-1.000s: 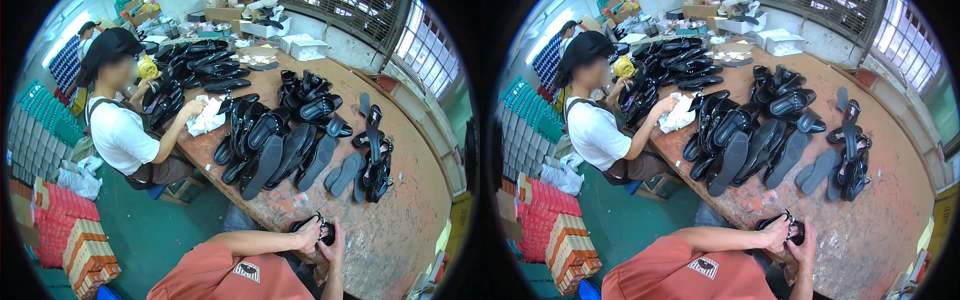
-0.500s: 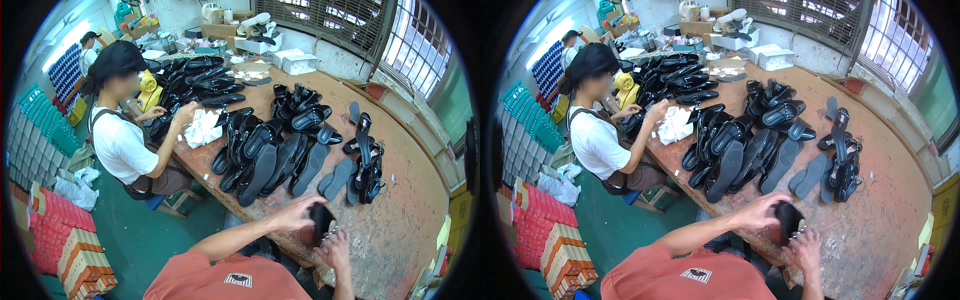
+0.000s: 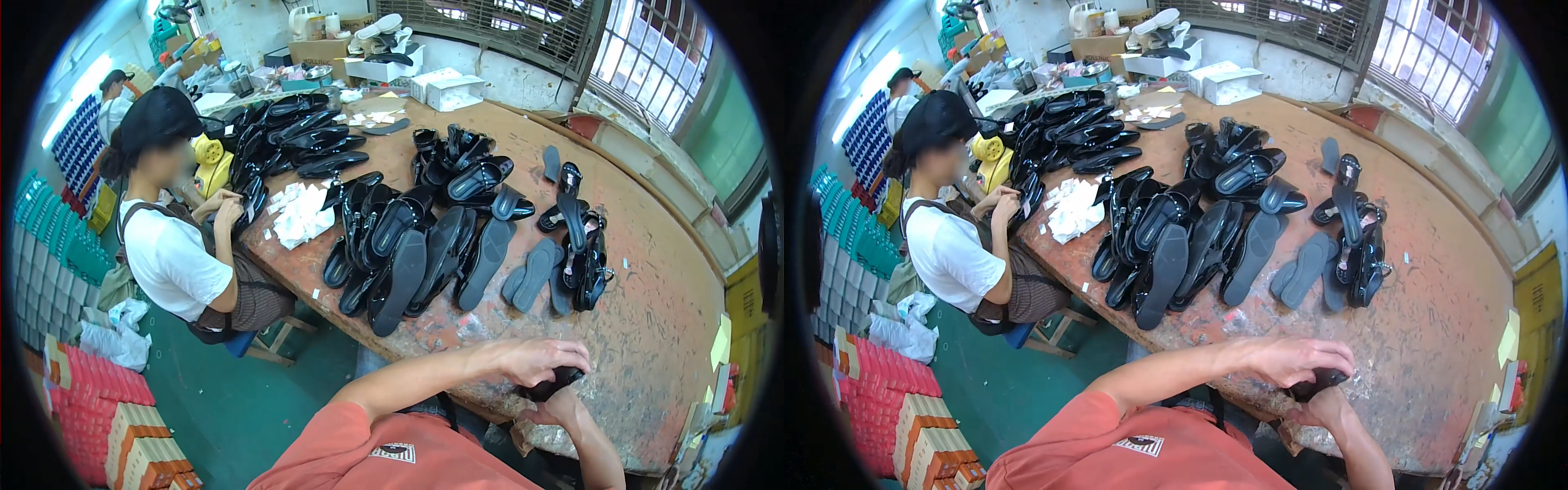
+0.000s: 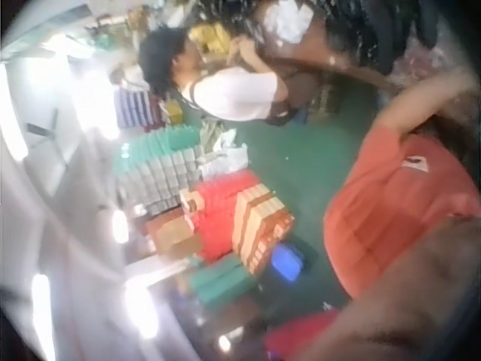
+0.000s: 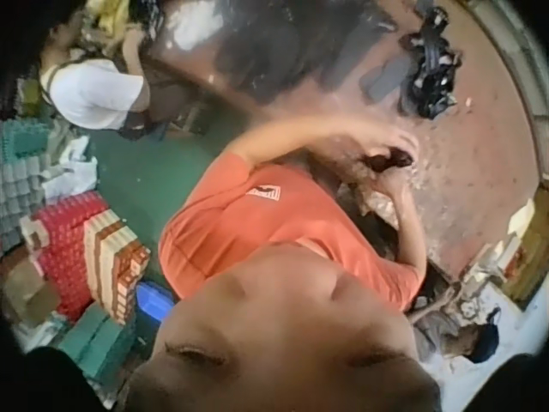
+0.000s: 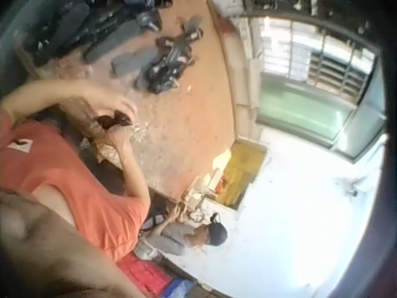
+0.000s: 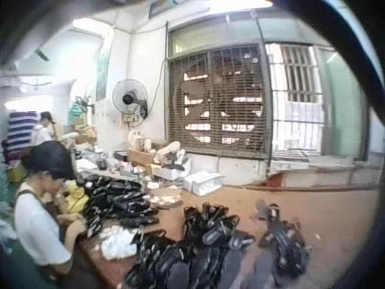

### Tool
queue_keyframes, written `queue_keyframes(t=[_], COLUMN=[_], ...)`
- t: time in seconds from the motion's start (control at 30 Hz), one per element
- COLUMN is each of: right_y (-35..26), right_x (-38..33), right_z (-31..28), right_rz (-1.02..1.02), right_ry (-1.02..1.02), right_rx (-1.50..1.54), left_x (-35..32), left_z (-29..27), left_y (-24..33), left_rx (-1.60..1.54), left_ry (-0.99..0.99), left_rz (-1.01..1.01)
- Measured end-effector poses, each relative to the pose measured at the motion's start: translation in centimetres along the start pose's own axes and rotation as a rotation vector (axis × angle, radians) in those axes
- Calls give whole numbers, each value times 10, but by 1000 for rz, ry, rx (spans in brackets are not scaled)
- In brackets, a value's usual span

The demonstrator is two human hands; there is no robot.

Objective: The person repeatedly picks up a black sandal and a separate insole, presses the insole into the sandal, and places the assembled pair on the table. The process is repeated multiple times with different sandals and insoles.

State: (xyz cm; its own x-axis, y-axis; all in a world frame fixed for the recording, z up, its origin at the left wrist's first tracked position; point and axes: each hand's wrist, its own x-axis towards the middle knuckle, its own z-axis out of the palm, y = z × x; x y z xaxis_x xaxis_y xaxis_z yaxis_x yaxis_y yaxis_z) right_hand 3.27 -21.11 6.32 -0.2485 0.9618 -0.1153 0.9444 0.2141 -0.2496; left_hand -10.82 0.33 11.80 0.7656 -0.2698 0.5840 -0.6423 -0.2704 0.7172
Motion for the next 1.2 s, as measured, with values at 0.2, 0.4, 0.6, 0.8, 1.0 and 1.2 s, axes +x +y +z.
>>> queue_keyframes(t=[0.2,0.4,0.6,0.8,1.0,1.2], right_y=[9,31,10,116,145,34], right_x=[0,7,57,140,205,112], right_z=[18,19,-35,-8,-36,-53], right_rz=[428,151,-15,194,315,37], right_ry=[-492,-683,189,487,-15,1175], right_rx=[-45,140,521,-396,-52,-9], left_x=[-5,-6,-127,-223,-206,-133], left_z=[-15,-14,-41,-112,-165,-92], left_y=[-5,23,50,71,38,-3], left_rx=[46,109,483,432,1127,1196], left_ry=[21,-27,90,1286,967,685], left_rz=[-35,-178,-414,-586,-1150,-636])
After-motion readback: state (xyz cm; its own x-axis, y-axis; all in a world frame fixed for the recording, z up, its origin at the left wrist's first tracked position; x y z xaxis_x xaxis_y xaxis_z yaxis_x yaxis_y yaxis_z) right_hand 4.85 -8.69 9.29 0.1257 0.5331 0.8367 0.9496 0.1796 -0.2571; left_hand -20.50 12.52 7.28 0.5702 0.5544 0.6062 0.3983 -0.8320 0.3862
